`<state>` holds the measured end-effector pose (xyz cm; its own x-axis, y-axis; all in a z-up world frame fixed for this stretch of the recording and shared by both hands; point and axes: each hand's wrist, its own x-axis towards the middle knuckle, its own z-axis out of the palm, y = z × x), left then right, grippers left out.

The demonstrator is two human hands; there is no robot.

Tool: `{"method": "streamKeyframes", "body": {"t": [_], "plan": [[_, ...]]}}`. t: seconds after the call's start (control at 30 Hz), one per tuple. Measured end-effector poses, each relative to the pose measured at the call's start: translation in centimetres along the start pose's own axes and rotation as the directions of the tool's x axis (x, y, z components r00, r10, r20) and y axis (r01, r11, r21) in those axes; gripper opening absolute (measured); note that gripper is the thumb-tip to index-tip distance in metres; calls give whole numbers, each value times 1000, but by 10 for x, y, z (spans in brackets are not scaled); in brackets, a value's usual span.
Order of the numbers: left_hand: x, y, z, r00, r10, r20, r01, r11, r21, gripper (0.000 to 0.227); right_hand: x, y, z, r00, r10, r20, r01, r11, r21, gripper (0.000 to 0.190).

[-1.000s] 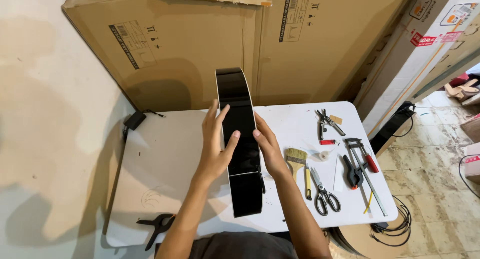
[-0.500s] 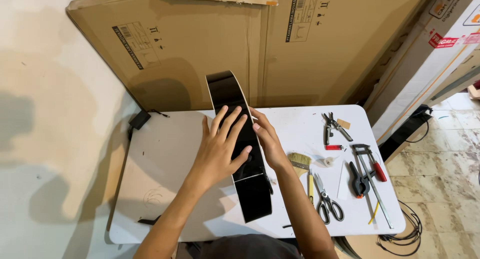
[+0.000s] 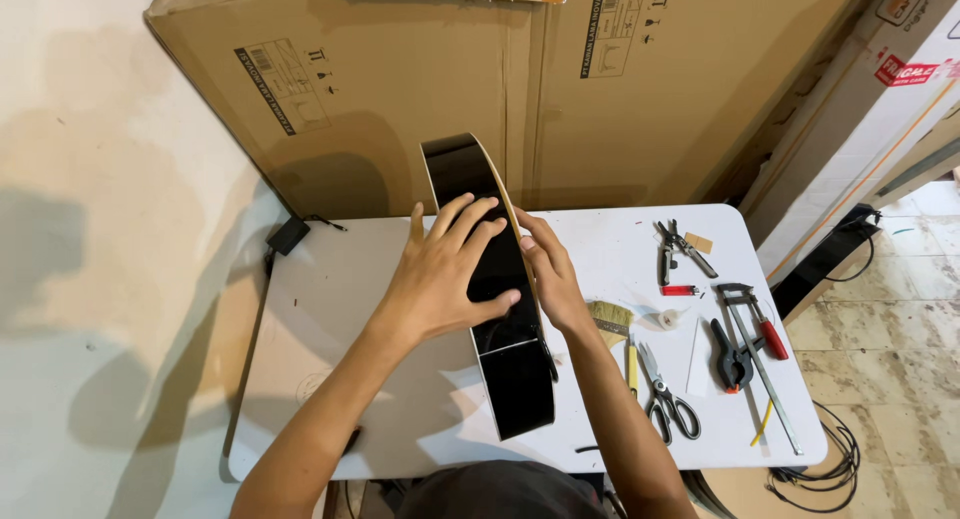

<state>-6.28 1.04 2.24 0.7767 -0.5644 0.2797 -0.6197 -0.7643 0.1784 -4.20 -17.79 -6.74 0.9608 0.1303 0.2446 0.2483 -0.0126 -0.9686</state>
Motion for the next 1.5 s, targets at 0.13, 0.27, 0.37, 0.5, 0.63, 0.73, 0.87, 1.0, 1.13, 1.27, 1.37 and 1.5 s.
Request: {"method": "streamKeyframes", "body": {"t": [0.13,0.27,0.37,0.5,0.63,0.73,0.87,1.0,1.13,1.27,1.37,1.5], "plan": [[28,-19,23,996,-8,-89,5,999,-32,40,-4,-9,1,1000,-12,9,12,1000,-28,53],[33,-9,23,987,-35,-156,25,997,-68,49,-8,-11,-2,1000,-3,-7,2,999,-40,53],[25,-6,16,992,-22,-126,9,994,-109,57,-16,-17,-2,1000,18,-11,-19,998,-60,53],[23,-7,16,994,-8,-108,-6,992,-128,59,-19,-24,-4,999,-34,12,35,993,-109,52],[23,-1,8,998,-16,-62,9,993,-114,57,-22,-28,-2,999,-44,16,45,993,-108,53],[23,1,4,1000,-16,-2,16,996,-83,58,-23,-28,0,998,-59,29,62,992,-108,54],[24,2,2,997,-6,78,7,1000,-10,59,-23,-27,-1,997,-65,34,69,990,-120,53],[25,5,3,990,-2,142,-4,999,45,61,-27,-32,-6,994,-92,54,99,985,-145,53],[23,5,5,991,-7,133,4,1000,19,61,-26,-37,-9,992,-106,64,115,981,-156,52],[15,15,4,999,-21,43,21,1000,6,62,-28,-41,-9,990,-125,67,135,973,-185,51],[9,21,15,996,-45,-77,46,999,17,64,-30,-47,-3,992,-119,51,126,976,-177,51],[5,26,20,965,18,-261,8,995,97,62,-37,-49,-1,994,-105,18,106,981,-161,50]]}}
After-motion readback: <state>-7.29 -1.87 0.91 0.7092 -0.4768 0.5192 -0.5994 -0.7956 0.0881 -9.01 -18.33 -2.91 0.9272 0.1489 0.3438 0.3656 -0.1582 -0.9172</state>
